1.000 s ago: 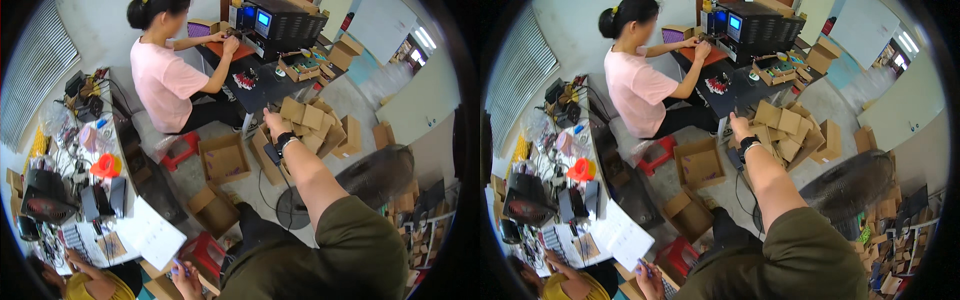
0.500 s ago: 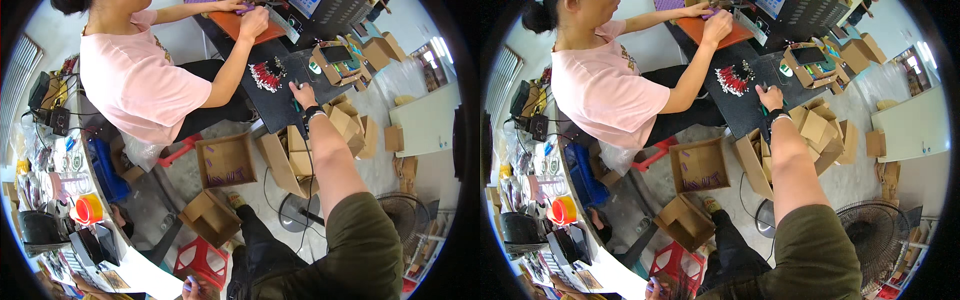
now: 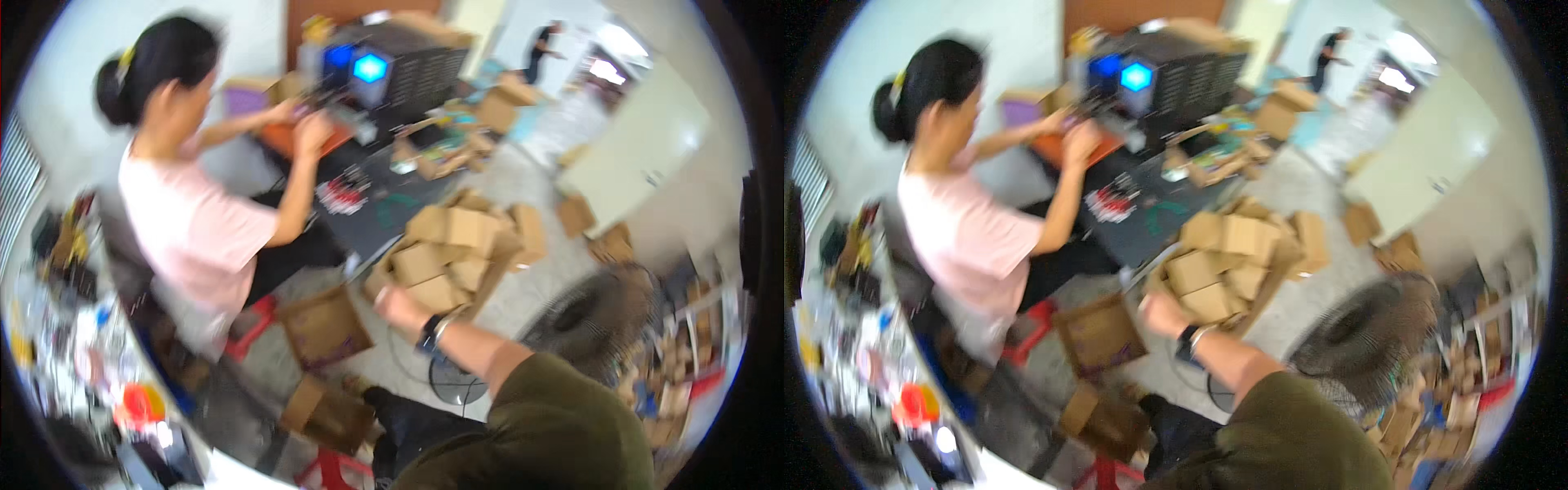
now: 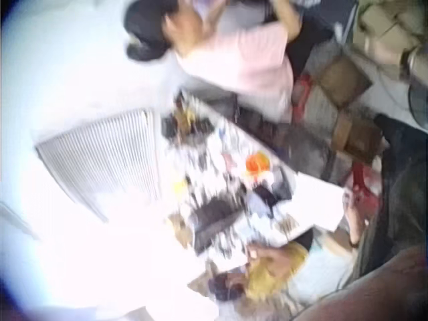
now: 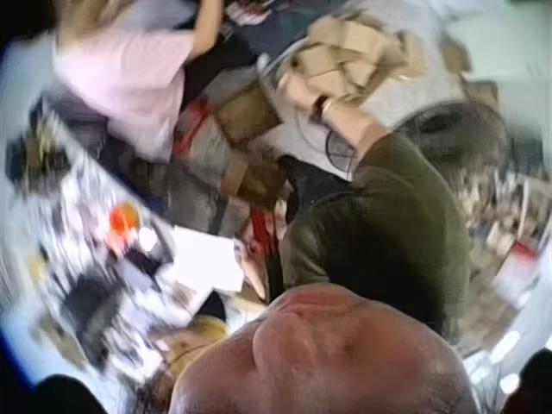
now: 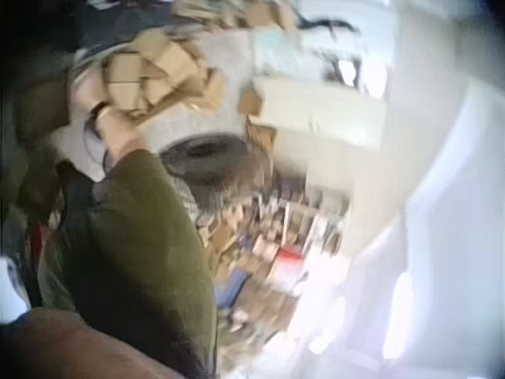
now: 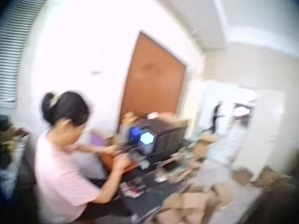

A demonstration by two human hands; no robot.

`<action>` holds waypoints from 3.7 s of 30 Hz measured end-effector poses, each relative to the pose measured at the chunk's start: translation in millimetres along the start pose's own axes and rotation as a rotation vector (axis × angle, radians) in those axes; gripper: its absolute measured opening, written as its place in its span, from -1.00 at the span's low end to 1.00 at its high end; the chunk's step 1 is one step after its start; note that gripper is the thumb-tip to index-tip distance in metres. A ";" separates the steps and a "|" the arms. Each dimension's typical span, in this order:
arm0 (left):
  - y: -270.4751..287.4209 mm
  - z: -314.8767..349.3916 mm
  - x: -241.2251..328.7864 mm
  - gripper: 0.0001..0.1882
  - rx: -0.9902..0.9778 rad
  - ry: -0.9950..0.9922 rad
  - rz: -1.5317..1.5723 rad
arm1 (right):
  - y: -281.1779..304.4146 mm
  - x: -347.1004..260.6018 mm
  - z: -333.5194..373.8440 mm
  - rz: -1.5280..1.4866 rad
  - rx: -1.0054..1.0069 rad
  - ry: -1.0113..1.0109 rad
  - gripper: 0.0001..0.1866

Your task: Sorting and assembling small motors, batteries, and circuit boards in a workshop setting.

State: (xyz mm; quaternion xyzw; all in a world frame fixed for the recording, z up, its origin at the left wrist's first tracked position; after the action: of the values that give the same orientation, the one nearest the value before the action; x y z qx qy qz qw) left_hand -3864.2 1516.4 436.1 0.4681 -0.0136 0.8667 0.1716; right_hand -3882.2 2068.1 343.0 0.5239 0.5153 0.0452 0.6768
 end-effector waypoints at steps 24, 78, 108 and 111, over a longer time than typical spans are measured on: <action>118.7 131.2 -39.5 -0.63 0.107 -0.373 -0.143 | -25.5 -172.5 310.4 0.248 -0.817 0.211 -0.74; 64.4 113.4 -5.7 -0.81 0.441 -0.071 0.883 | -84.0 -261.9 202.6 0.245 -1.126 0.548 -0.70; 0.3 -44.6 194.4 -0.75 0.302 0.035 0.678 | -90.3 -452.3 38.8 -0.773 -1.323 0.273 -0.76; -17.1 -86.2 232.0 -0.76 0.228 -0.148 0.517 | -103.1 -454.5 65.0 -0.894 -1.692 0.025 -0.66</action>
State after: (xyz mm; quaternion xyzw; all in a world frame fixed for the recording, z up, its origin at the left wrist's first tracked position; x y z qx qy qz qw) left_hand -4045.1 1614.4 574.7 0.5273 -0.0475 0.8412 -0.1099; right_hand -4094.4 1705.8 555.4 -0.3844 0.4713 0.1456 0.7803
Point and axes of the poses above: each hand's wrist, its own z-axis away from the middle knuckle, its own y-axis out of the back of the hand, x = y × z, the point moved 7 cm from there along -z, towards the middle knuckle, and after that the axes turned 7 degrees about x, right-handed, at the moved point
